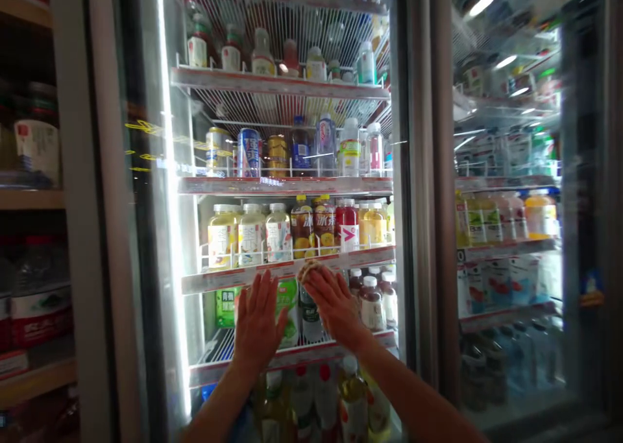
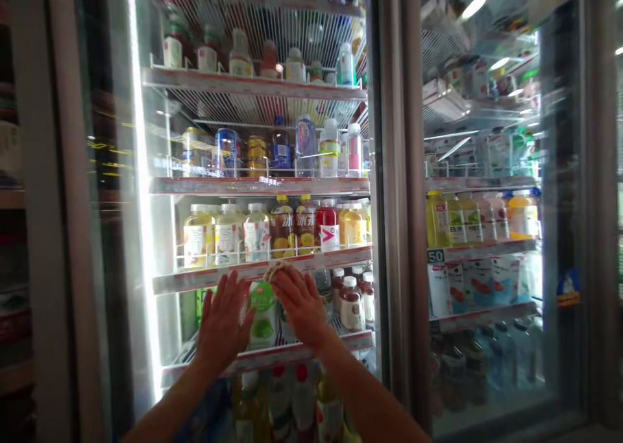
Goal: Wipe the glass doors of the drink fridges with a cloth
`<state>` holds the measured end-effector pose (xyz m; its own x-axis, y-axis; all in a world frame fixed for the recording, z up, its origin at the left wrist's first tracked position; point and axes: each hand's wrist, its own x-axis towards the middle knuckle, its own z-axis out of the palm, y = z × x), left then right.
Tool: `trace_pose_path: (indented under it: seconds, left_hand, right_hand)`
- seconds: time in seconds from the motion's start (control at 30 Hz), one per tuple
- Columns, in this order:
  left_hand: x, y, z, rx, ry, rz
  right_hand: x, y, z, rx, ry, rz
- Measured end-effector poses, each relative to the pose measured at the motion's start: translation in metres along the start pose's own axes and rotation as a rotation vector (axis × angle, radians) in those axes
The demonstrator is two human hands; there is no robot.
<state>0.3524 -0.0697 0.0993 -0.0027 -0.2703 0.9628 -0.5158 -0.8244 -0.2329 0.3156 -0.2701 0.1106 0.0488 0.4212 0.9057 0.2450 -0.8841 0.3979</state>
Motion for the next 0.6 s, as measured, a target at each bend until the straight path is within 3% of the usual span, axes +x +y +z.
trace_pose_path:
  seconds: [0.07,0.13,0.2,0.27,0.37,0.43,0.5,0.6]
  left_hand:
    - [-0.001,-0.002,-0.002,0.016,-0.007,0.024]
    - [-0.001,-0.004,-0.003,0.024,-0.012,0.044]
    - [-0.001,-0.003,-0.003,0.017,-0.017,0.033]
    - [-0.001,-0.002,-0.002,0.004,-0.011,0.019]
    - [-0.002,-0.002,-0.002,0.008,-0.008,0.022]
    - [-0.003,-0.004,-0.002,0.014,-0.011,0.036]
    - [-0.004,-0.006,-0.003,0.007,-0.023,0.051]
    - [-0.005,-0.008,-0.004,0.001,-0.03,0.062]
  right_hand:
    - [0.001,0.018,-0.004,-0.043,0.066,0.115]
    - [0.008,0.037,-0.007,-0.09,0.2,0.322]
    - [0.017,0.042,-0.005,-0.105,0.286,0.454]
    - [0.021,0.027,0.0,-0.071,0.24,0.409]
    - [0.016,-0.005,0.007,0.002,0.079,0.091]
    - [0.01,-0.009,0.006,0.007,0.021,-0.03]
    - [0.008,0.008,0.0,-0.03,0.039,0.048]
    - [0.015,0.046,-0.008,-0.114,0.22,0.331]
